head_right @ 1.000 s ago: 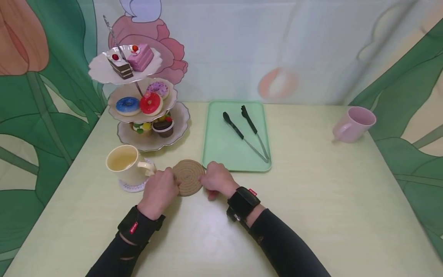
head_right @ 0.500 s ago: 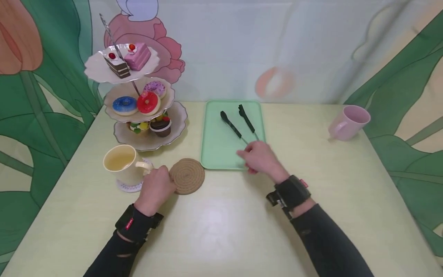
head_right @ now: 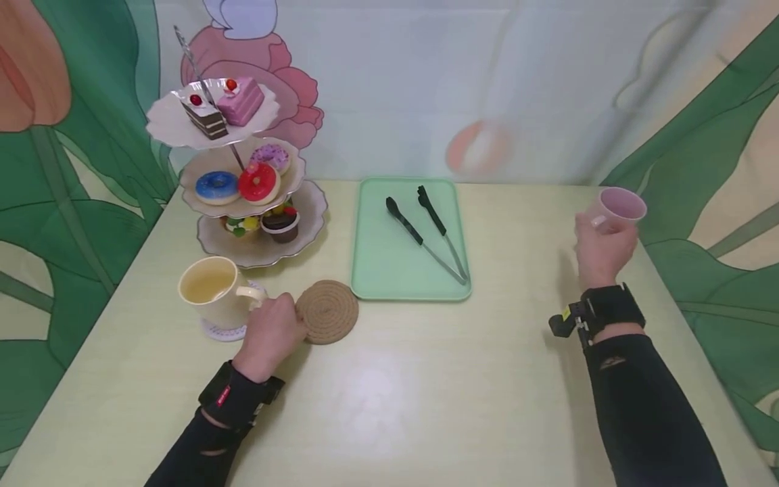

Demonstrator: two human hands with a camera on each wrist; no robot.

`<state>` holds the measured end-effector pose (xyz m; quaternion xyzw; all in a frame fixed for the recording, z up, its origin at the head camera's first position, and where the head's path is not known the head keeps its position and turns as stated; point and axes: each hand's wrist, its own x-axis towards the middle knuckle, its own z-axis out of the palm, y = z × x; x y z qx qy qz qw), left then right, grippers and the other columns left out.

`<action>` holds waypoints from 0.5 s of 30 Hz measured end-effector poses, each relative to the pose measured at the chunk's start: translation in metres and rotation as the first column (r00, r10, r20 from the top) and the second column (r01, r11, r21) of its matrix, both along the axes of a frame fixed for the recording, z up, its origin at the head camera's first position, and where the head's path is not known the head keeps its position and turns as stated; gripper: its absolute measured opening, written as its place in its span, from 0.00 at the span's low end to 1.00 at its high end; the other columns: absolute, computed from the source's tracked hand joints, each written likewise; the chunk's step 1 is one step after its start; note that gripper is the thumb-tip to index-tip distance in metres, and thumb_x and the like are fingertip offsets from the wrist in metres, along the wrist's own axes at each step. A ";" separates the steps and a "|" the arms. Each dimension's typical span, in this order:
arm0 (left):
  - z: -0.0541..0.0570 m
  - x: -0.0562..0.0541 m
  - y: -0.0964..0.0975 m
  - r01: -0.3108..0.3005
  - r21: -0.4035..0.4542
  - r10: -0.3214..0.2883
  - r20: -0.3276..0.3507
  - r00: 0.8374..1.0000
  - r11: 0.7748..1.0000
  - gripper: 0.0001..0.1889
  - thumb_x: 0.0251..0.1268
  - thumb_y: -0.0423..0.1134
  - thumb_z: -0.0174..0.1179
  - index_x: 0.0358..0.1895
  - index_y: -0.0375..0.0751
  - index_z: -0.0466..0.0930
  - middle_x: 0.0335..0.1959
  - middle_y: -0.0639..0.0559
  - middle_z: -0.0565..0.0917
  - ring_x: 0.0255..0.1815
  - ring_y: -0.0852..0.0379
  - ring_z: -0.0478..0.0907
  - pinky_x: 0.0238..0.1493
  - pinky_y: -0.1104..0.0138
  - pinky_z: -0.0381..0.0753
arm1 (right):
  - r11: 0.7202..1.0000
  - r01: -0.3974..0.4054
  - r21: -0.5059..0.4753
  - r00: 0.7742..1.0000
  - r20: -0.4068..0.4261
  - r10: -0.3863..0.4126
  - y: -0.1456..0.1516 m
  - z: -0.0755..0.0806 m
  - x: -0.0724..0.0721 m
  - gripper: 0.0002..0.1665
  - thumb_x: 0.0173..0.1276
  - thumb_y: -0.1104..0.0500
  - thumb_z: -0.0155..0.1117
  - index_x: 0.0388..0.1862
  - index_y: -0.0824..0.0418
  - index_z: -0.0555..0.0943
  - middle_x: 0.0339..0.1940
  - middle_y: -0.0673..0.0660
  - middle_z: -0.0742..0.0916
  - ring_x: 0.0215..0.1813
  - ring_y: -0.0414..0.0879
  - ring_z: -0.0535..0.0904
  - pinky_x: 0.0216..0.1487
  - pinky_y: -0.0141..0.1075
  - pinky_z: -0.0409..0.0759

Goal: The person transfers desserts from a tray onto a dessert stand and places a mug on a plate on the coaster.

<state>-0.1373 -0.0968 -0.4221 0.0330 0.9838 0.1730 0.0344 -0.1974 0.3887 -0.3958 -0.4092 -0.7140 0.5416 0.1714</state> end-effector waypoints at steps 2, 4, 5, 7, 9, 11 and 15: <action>0.000 0.000 0.000 -0.001 0.003 0.001 -0.001 1.000 1.000 0.08 0.47 0.31 0.63 0.31 0.29 0.78 0.26 0.36 0.82 0.28 0.39 0.81 0.24 0.52 0.79 | 0.994 0.050 -0.100 0.999 -0.007 -0.051 0.006 -0.006 -0.003 0.29 0.53 0.43 0.70 0.51 0.43 0.67 0.60 0.39 0.70 0.64 0.37 0.62 0.70 0.32 0.59; 0.001 0.000 0.000 0.001 0.005 -0.001 -0.007 1.000 1.000 0.08 0.46 0.31 0.63 0.30 0.30 0.78 0.26 0.37 0.82 0.28 0.39 0.81 0.24 0.52 0.79 | 0.986 0.060 -0.157 0.998 -0.021 -0.064 0.011 -0.012 -0.007 0.25 0.52 0.45 0.72 0.48 0.45 0.73 0.63 0.43 0.72 0.65 0.37 0.62 0.72 0.31 0.57; 0.001 0.000 0.000 0.002 0.006 -0.002 -0.009 1.000 1.000 0.08 0.46 0.31 0.63 0.30 0.30 0.78 0.26 0.37 0.82 0.28 0.39 0.81 0.24 0.52 0.79 | 0.983 0.058 -0.175 0.998 -0.028 -0.064 0.012 -0.014 -0.009 0.25 0.52 0.45 0.73 0.47 0.46 0.76 0.64 0.43 0.72 0.65 0.38 0.63 0.72 0.30 0.57; 0.001 0.000 0.000 0.006 0.001 -0.006 -0.013 1.000 1.000 0.08 0.46 0.31 0.63 0.30 0.30 0.78 0.26 0.37 0.82 0.28 0.40 0.81 0.24 0.52 0.79 | 0.976 0.044 -0.212 0.998 -0.041 -0.054 0.015 -0.018 -0.013 0.29 0.50 0.43 0.74 0.51 0.46 0.78 0.67 0.43 0.71 0.66 0.38 0.62 0.72 0.30 0.57; 0.001 0.000 -0.001 0.008 -0.009 -0.009 -0.016 1.000 1.000 0.08 0.46 0.31 0.63 0.30 0.30 0.78 0.25 0.37 0.82 0.28 0.40 0.81 0.23 0.52 0.79 | 0.959 0.023 -0.282 0.995 -0.084 -0.049 0.018 -0.019 -0.017 0.31 0.49 0.45 0.75 0.54 0.47 0.79 0.69 0.44 0.69 0.66 0.39 0.64 0.70 0.29 0.62; 0.001 0.000 -0.001 0.009 -0.022 -0.009 -0.017 1.000 1.000 0.08 0.47 0.31 0.63 0.30 0.30 0.78 0.25 0.37 0.82 0.28 0.41 0.81 0.23 0.52 0.79 | 0.934 0.002 -0.356 0.989 -0.137 -0.054 0.020 -0.019 -0.019 0.27 0.50 0.47 0.75 0.50 0.49 0.80 0.63 0.47 0.74 0.59 0.39 0.71 0.59 0.26 0.72; 0.001 0.001 0.000 0.014 -0.040 -0.015 -0.033 0.999 0.999 0.08 0.48 0.31 0.63 0.31 0.29 0.78 0.26 0.37 0.82 0.28 0.41 0.81 0.24 0.53 0.80 | 0.927 0.004 -0.375 0.982 -0.176 -0.075 0.023 -0.023 -0.017 0.13 0.58 0.49 0.69 0.39 0.50 0.78 0.45 0.44 0.80 0.43 0.37 0.74 0.36 0.23 0.73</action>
